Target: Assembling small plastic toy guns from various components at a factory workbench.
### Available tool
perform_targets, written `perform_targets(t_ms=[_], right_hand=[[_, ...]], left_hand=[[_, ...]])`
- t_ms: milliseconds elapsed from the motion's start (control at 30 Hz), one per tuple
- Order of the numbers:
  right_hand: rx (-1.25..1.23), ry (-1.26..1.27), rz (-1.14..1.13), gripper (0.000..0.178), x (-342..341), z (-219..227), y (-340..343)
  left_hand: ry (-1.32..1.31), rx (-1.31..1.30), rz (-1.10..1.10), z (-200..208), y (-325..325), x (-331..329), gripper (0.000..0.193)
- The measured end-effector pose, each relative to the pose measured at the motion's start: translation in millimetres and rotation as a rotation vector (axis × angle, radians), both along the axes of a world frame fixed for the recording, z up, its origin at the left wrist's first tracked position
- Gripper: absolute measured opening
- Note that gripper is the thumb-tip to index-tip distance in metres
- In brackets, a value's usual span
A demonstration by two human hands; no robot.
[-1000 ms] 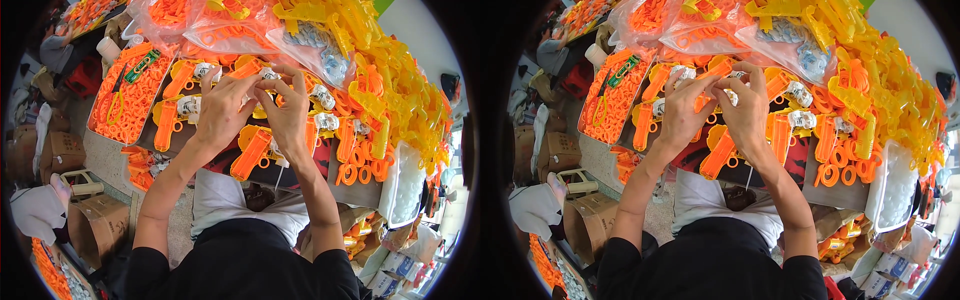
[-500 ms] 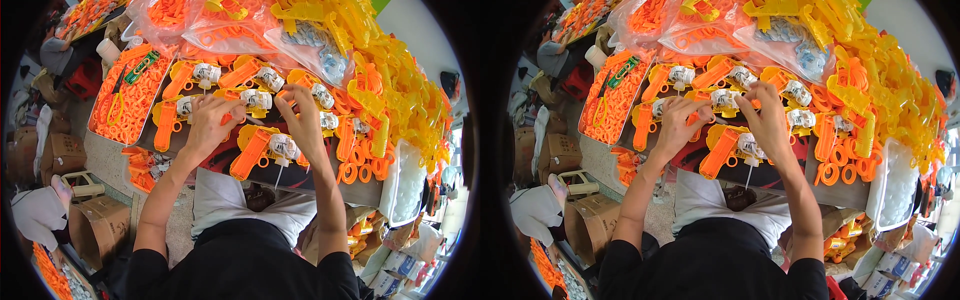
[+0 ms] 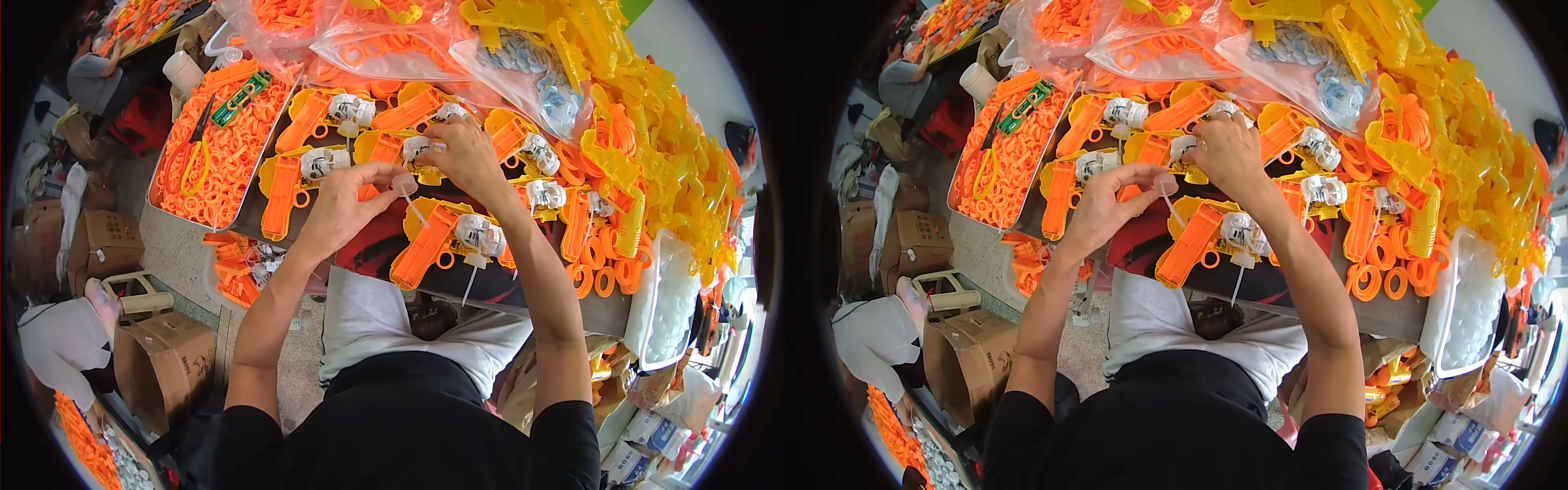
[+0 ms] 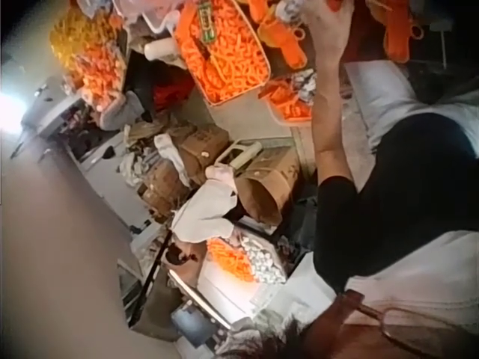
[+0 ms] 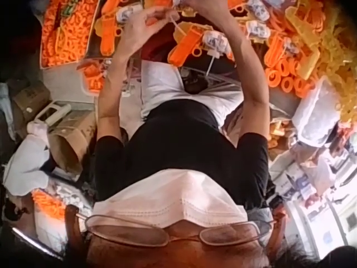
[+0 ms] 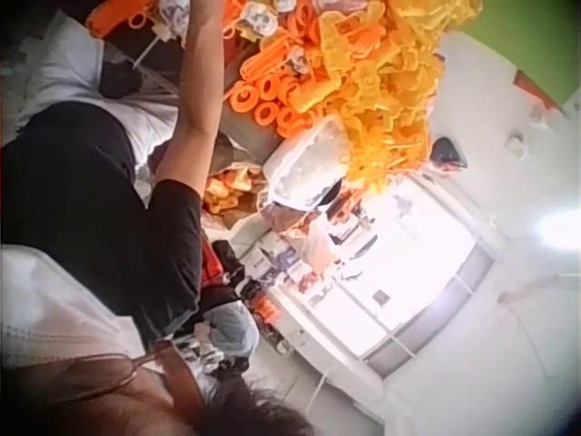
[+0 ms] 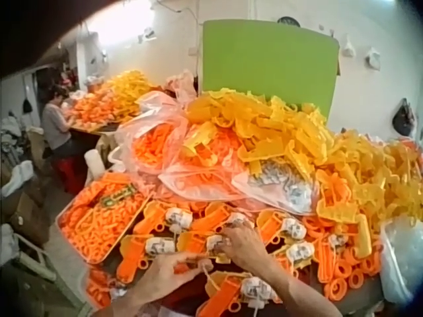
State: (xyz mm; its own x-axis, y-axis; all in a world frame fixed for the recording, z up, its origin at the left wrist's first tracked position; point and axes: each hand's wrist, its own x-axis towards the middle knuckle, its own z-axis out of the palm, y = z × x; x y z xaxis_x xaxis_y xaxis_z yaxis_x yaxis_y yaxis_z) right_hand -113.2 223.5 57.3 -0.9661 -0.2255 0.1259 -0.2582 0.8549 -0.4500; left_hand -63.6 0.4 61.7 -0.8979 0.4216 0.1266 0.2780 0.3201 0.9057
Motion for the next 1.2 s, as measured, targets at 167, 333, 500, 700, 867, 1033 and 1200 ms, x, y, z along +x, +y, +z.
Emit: perform_targets(t_ms=[167,333,500,700,867,1033,1200], right_hand=[[0.088,-0.029,-0.03,0.047,-8.1,7.7,-4.3],[0.199,-0.024,-0.041,0.044,-14.3,12.3,-14.2],[0.23,-0.132,-0.034,0.033,-31.8,12.1,-10.8],[0.242,-0.067,-0.024,0.023,-32.1,13.4,-15.7],[0.237,-0.052,-0.003,0.025,-29.4,14.4,-14.5],[0.269,-0.112,-0.013,0.031,-32.4,16.8,-15.5],[0.275,-0.175,-0.016,0.038,-34.2,16.5,-14.0]], left_hand=[[-0.09,0.002,-0.067,6.6,-9.6,-4.6,0.028],[0.198,-0.069,-0.003,-2.0,-3.8,-6.9,0.025],[0.783,-0.24,-0.04,-23.3,24.7,-29.1,0.02],[0.944,-0.414,-0.176,-35.4,21.3,-37.2,0.028],[1.114,-0.542,-0.215,-31.3,21.5,-37.7,0.028],[1.147,-0.742,-0.312,-14.9,31.8,-37.8,0.03],[1.111,-0.7,-0.404,-12.1,26.1,-48.5,0.031]])
